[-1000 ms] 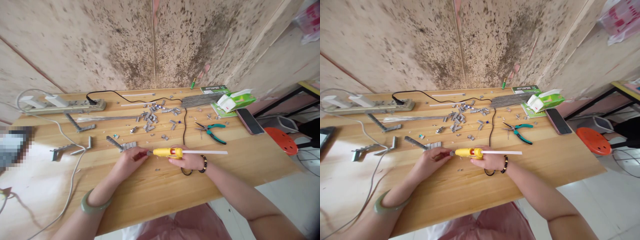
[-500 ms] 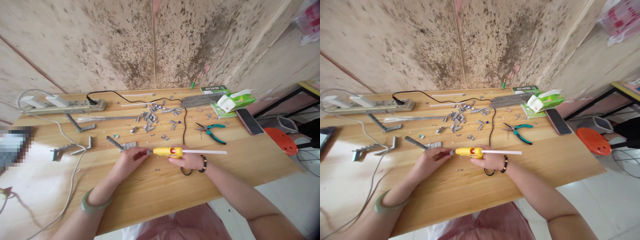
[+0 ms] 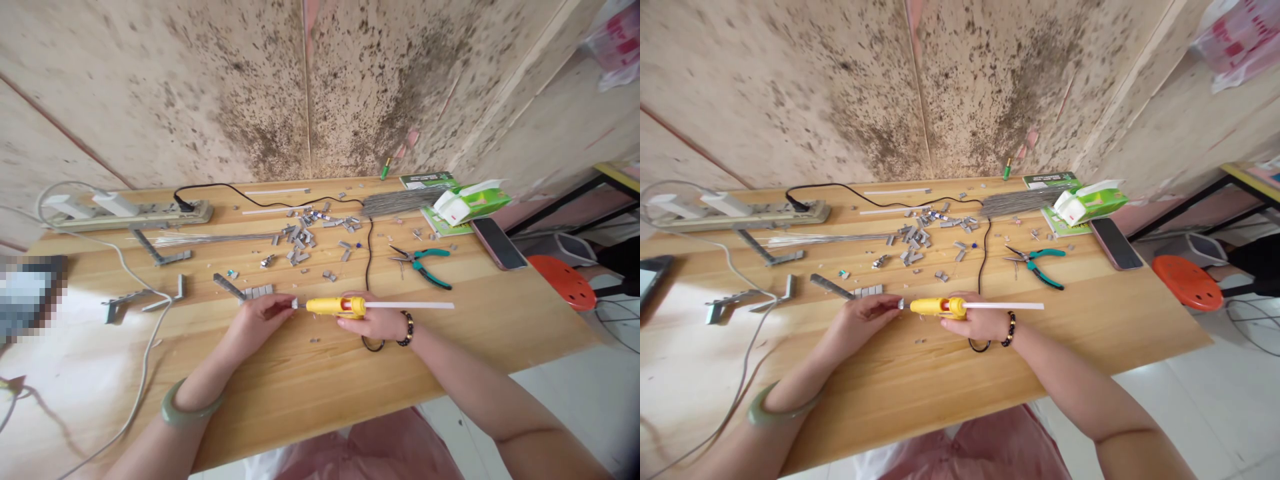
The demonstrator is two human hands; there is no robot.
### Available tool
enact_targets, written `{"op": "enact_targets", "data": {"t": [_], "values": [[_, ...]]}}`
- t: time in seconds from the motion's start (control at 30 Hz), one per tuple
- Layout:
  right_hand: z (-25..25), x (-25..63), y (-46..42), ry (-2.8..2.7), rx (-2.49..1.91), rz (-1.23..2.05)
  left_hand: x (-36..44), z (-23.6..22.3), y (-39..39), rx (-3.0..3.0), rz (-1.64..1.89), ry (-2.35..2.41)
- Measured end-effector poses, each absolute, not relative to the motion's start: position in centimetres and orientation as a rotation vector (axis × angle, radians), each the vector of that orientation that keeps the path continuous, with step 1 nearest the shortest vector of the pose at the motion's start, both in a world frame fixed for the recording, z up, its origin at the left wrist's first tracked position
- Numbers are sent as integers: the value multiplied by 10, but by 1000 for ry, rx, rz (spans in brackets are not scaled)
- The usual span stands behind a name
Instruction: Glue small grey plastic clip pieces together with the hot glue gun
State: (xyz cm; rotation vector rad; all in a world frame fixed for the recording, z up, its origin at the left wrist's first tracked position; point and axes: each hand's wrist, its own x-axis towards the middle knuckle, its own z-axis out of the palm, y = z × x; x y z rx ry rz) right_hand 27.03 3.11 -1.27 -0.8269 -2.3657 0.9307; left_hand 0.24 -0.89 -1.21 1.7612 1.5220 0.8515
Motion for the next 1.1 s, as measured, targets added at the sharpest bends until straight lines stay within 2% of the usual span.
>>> {"op": "enact_targets", "data": {"t": [0.3,0.5,1.1], "values": [[0,267,29,-2284,-911,1048,3,-15,-11,1725,828,1471],[-2,267,30,-2310,-891,948,0,-16,-10,1727,845,1520],[-2,268,29,-2342,-841,984,2,-16,-11,1723,841,1485]]}}
